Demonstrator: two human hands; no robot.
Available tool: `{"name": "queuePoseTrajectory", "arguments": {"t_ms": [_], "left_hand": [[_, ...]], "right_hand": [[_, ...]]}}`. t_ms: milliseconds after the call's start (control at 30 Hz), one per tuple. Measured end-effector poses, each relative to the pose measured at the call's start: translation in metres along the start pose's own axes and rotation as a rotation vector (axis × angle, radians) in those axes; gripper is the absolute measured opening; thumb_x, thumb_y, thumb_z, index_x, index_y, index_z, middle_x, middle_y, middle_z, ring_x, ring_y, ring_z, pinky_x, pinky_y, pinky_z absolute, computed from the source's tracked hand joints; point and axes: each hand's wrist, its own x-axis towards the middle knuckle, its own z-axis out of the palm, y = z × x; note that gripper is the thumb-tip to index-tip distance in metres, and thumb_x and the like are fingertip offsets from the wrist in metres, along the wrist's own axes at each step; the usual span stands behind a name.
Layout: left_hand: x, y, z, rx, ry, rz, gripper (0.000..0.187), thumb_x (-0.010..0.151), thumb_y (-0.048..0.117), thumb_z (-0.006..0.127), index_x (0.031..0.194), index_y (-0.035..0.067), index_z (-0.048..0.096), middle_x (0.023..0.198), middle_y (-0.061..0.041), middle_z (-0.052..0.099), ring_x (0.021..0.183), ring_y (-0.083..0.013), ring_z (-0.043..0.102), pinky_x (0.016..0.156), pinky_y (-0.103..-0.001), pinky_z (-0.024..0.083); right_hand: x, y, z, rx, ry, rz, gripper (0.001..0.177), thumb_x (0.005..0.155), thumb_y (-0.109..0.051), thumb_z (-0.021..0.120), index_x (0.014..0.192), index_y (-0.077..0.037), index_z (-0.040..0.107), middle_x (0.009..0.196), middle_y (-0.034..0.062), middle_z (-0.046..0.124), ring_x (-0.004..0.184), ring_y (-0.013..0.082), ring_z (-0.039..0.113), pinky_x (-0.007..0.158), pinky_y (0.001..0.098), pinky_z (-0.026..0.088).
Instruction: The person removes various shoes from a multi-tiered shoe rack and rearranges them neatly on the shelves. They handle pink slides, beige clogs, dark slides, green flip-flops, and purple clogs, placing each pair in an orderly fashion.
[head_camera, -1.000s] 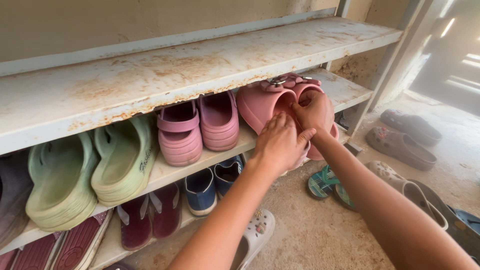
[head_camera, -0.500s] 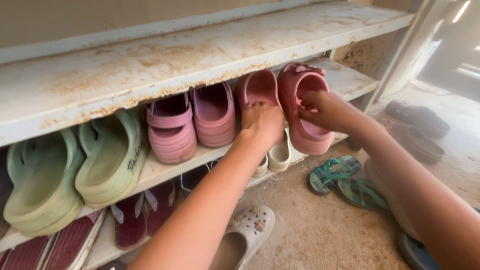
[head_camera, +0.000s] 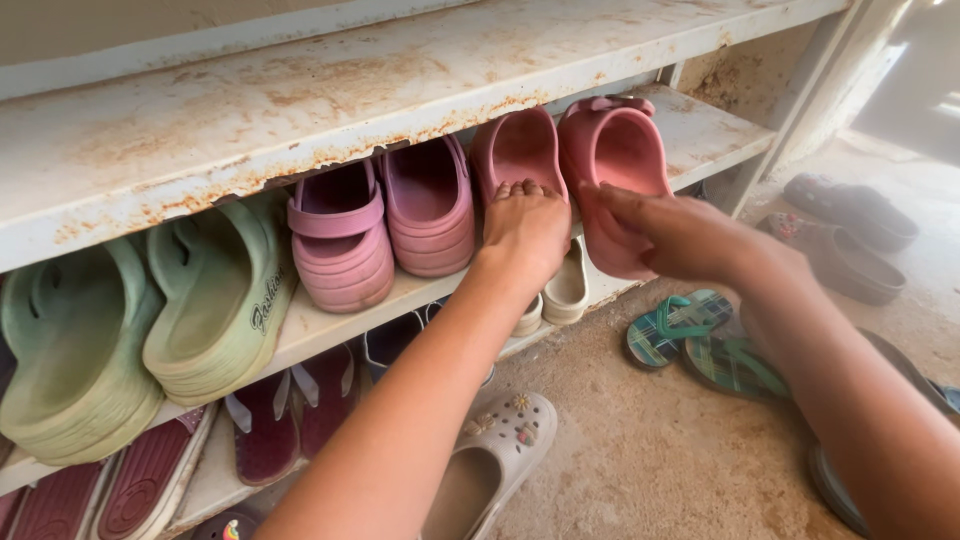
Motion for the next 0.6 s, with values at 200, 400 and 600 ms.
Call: {"name": "queuePoseTrajectory", "arguments": {"t_ms": [200,400,600], "left_hand": [[0.000,-0.012,-0.001,-0.069,0.052,-0.094,0.009,0.088,0.007,0.072,0.093,0.004,0.078,0.099,-0.018,0.074,0.093,-0.0301,0.072,0.087,-0.043,0.058],[0.006,-0.015,0.022,0.012,0.304,-0.044,0.010,0.078,0.009,0.074,0.087,0.005,0.075,0.087,-0.019,0.076,0.085,-0.0284,0.074,0.087,-0.040,0.057],[0.008,-0.018,0.021,-0.068,0.165,-0.081,0.015,0.101,0.009,0.059,0.108,0.001,0.070,0.113,-0.021,0.071,0.110,-0.0314,0.069,0.103,-0.044,0.050]], "right_hand": [[0.030,-0.008,-0.011,0.112,0.417,-0.189,0.067,0.092,-0.003,0.059,0.153,-0.024,0.043,0.119,0.0082,0.074,0.101,0.0280,0.074,0.085,0.0431,0.058],[0.088,0.006,0.028,0.101,0.509,-0.034,0.060,0.093,0.005,0.054,0.147,-0.020,0.059,0.108,0.0165,0.074,0.097,0.0351,0.071,0.087,0.0472,0.055],[0.101,0.001,0.054,0.041,0.726,-0.148,0.055,0.092,0.010,0.048,0.141,-0.012,0.060,0.144,0.0144,0.062,0.134,0.0336,0.055,0.117,0.0466,0.039]]}}
